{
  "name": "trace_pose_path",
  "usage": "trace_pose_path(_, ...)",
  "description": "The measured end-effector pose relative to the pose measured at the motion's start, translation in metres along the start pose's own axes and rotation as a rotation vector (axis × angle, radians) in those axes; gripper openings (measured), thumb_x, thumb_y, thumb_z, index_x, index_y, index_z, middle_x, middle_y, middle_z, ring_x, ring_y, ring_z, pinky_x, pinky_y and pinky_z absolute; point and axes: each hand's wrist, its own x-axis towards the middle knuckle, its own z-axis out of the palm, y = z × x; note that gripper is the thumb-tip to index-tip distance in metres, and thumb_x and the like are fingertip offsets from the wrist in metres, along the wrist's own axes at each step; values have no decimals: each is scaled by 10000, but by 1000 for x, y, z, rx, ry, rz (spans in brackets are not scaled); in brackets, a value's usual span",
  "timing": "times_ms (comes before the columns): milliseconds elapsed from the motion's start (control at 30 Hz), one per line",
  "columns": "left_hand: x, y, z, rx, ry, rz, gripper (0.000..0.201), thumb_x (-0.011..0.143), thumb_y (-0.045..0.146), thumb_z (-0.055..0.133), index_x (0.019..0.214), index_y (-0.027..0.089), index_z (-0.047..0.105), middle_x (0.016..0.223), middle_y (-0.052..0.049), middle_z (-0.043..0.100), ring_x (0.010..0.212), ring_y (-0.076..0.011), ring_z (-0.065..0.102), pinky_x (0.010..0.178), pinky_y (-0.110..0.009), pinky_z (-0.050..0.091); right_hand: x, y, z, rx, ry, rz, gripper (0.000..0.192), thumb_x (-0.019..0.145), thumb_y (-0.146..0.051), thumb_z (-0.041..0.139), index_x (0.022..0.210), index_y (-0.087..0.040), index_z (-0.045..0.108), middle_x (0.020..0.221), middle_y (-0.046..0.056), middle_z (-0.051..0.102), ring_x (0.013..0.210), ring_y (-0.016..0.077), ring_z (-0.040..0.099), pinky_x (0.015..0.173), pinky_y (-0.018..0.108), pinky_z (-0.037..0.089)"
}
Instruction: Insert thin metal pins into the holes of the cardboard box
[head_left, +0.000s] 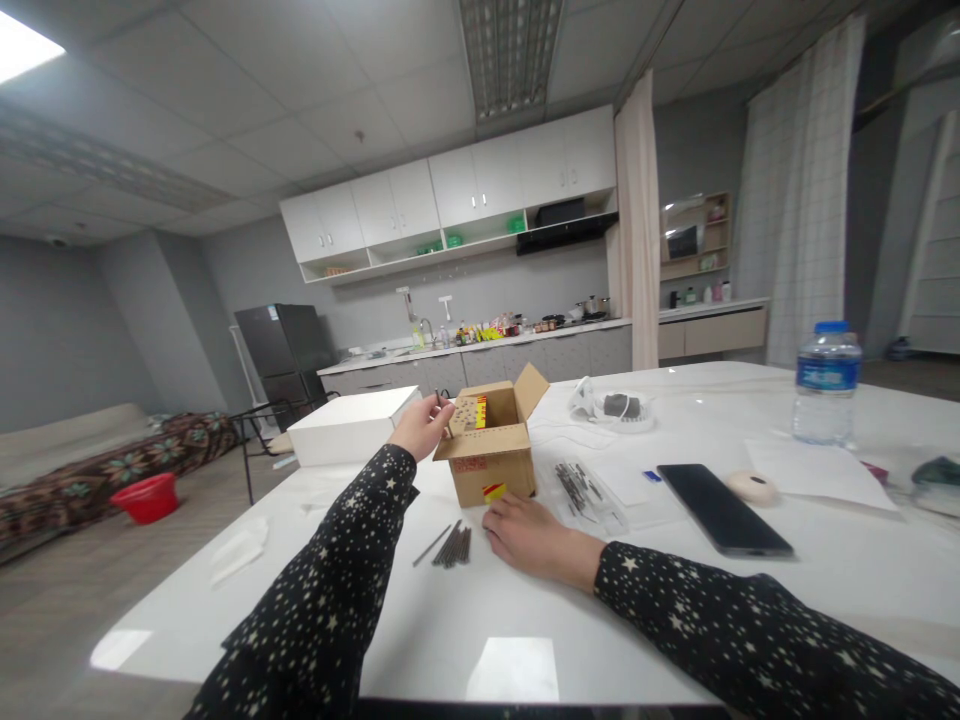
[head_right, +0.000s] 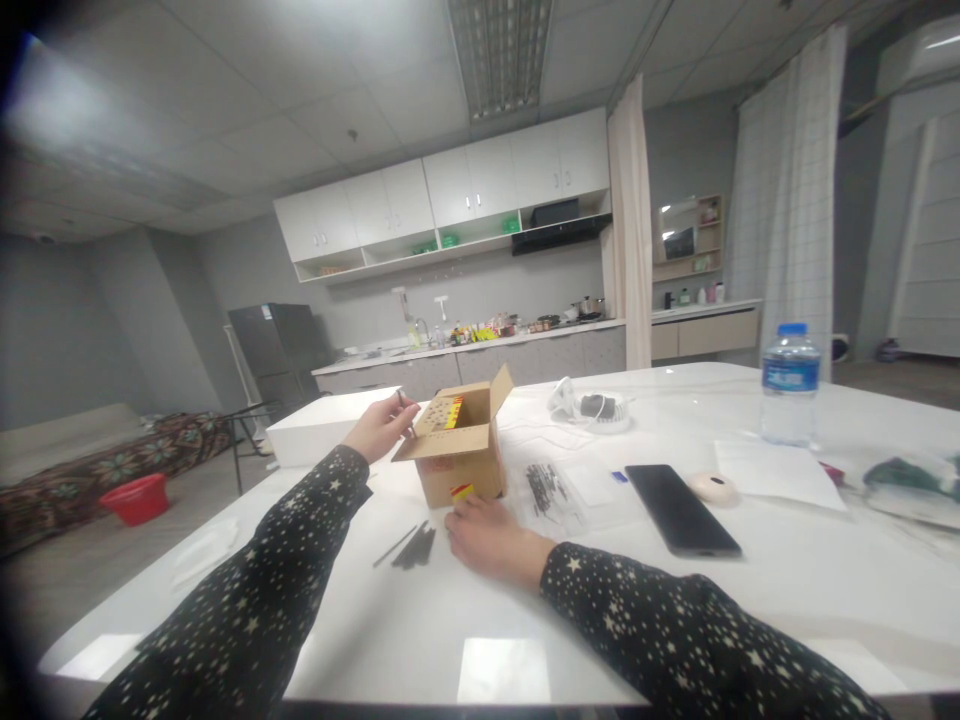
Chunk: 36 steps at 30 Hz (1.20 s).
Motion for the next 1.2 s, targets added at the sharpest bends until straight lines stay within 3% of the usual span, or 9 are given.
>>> trace_pose_path(800, -2, 1, 3, -2, -32, -40, 269, 788, 435, 598, 755, 172, 645, 627, -19, 645, 520, -148, 610, 538, -257, 485, -1, -1, -1, 20, -14, 23, 190, 933, -229, 491, 945, -146, 661, 965, 108, 670, 973, 239, 593, 816, 343, 463)
trace_pose_path(1200, -6, -1, 2, 179, -22, -16, 326, 804, 464, 545, 806, 173, 693, 719, -51, 693, 678, -200, 628, 628, -292, 458, 0, 0, 0, 0, -4, 5, 192, 933, -226, 489, 930, -144, 663, 947, 102, 674, 937, 233, 590, 801, 348, 458)
